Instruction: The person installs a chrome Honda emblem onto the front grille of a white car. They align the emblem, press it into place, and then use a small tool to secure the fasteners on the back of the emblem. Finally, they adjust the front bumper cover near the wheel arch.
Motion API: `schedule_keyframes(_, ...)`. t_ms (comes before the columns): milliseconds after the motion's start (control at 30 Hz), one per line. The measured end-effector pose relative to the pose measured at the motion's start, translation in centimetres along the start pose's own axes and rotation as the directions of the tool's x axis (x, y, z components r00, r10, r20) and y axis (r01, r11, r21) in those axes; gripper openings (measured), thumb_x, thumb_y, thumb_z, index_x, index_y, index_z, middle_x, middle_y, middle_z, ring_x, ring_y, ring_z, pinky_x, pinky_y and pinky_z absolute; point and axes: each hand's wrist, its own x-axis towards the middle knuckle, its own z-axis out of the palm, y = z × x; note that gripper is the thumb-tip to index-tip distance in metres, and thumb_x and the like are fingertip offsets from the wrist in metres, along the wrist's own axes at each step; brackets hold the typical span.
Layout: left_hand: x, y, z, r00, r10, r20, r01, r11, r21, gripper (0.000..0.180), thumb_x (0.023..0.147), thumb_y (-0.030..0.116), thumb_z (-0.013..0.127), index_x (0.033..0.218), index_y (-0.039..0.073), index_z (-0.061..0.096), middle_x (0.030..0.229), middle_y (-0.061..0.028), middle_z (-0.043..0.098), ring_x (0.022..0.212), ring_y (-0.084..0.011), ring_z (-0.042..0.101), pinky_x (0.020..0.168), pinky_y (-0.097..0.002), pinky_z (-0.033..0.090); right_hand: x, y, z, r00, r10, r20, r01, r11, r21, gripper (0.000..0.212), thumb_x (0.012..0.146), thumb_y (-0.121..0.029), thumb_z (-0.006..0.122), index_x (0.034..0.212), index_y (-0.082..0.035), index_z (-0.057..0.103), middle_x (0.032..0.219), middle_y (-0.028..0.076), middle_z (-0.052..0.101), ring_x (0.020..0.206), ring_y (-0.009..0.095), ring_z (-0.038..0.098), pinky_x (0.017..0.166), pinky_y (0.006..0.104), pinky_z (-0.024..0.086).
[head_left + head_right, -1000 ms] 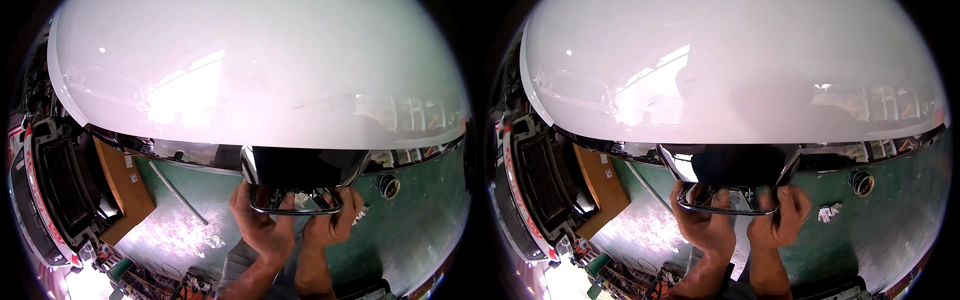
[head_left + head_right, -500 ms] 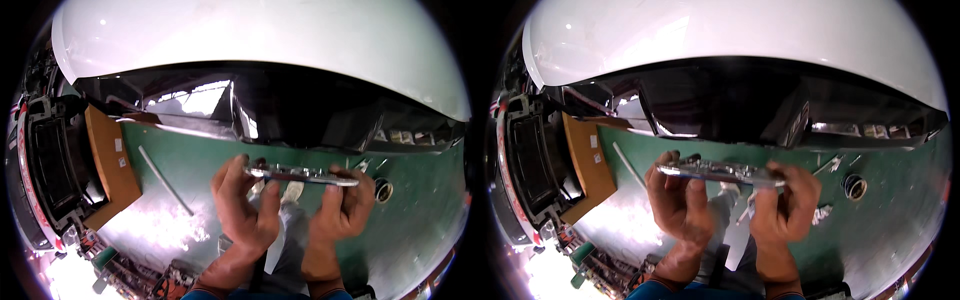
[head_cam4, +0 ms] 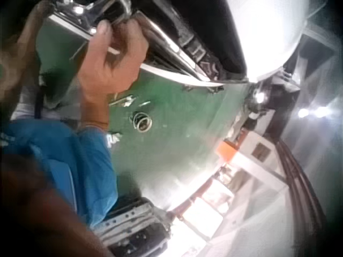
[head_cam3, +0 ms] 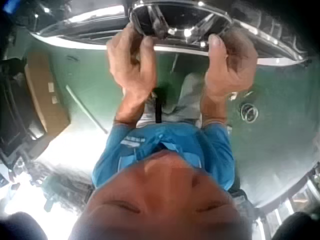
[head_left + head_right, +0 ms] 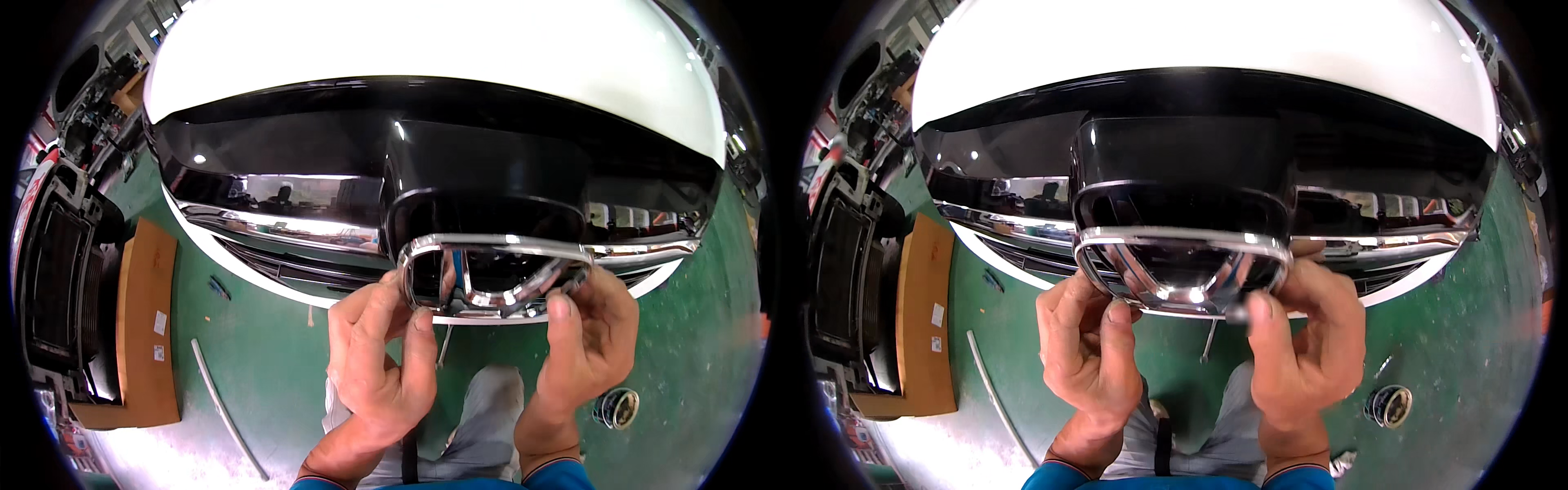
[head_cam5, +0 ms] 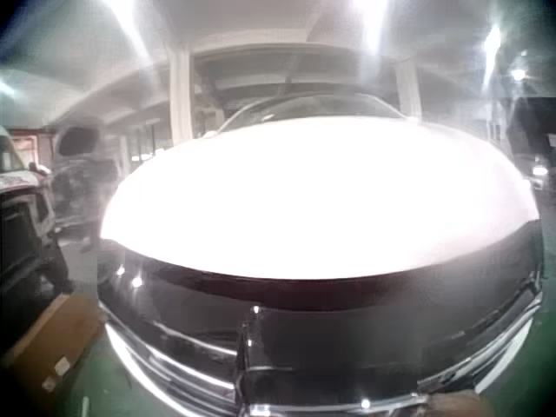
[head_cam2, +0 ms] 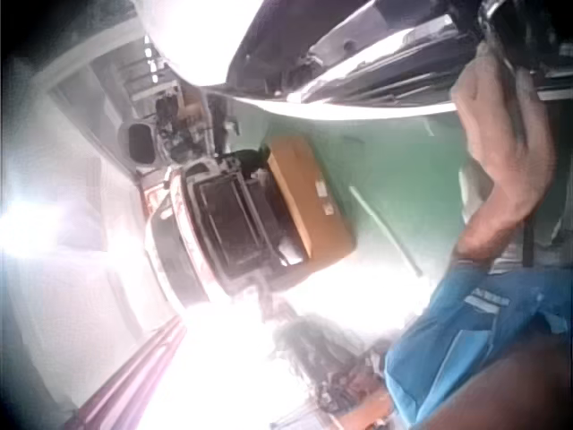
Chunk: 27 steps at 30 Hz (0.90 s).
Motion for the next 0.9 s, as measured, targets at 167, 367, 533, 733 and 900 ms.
schedule_keyframes(167,0.1,-0.2,0.4,0.996,0.07,-0.053,-0.07,0.998,0.001,0.036,0.096,-0.012,0.06,0.132,-0.011,0.061,0.123,-0.0153,0.06,0.089,-0.0147,0.07,0.072,-0.0252,0.062,0.4,1.3,0.6,0.999,-0.043,-0.023,0.046,0.986,0.158,0.024,0.088,0.006,0.073,0.111,0.005,0.066,0.101,0.01,0.068,0.08,0.011,0.064,0.071,0.0237,0.052)
schedule_keyframes(367,0.6,-0.7,1.1,0.992,0.065,-0.112,-0.063,0.998,0.028,0.039,0.093,-0.016,0.061,0.132,-0.009,0.062,0.118,-0.0131,0.061,0.085,-0.0139,0.07,0.069,-0.0248,0.061,0.8,1.7,0.8,0.998,-0.056,0.042,0.05,0.99,0.135,0.026,0.093,0.009,0.066,0.118,0.006,0.063,0.104,0.012,0.073,0.089,0.011,0.068,0.081,0.0246,0.054)
schedule_keyframes(533,0.3,-0.5,1.2,0.995,0.044,-0.09,-0.041,0.999,0.028,0.046,0.09,-0.009,0.07,0.135,-0.007,0.06,0.117,-0.0173,0.061,0.087,-0.018,0.07,0.071,-0.0281,0.063,0.6,1.8,0.6,0.998,-0.057,0.028,0.052,0.987,0.149,0.024,0.092,0.008,0.069,0.115,0.004,0.065,0.098,0.008,0.071,0.081,0.008,0.064,0.071,0.0223,0.052)
schedule_keyframes(733,-0.4,1.0,1.1,0.998,-0.051,-0.044,0.05,0.999,-0.006,0.058,0.089,0.003,0.078,0.141,-0.004,0.054,0.127,-0.0183,0.054,0.1,-0.0235,0.068,0.079,-0.032,0.063,-0.5,1.9,-0.1,0.976,-0.217,0.02,0.213,0.969,0.124,0.027,0.085,0.007,0.075,0.11,0.003,0.065,0.095,0.01,0.067,0.072,0.012,0.062,0.066,0.0244,0.052)
schedule_keyframes(900,-0.8,1.3,1.2,0.981,-0.179,-0.069,0.168,0.976,-0.141,0.062,0.086,0.007,0.082,0.138,-0.007,0.05,0.127,-0.0171,0.054,0.107,-0.0251,0.066,0.089,-0.037,0.06,-2.4,2.0,-0.7,0.903,-0.427,0.042,0.425,0.904,0.04,0.037,0.078,0.007,0.08,0.111,0.0,0.064,0.095,0.013,0.069,0.073,0.024,0.064,0.065,0.0333,0.053)
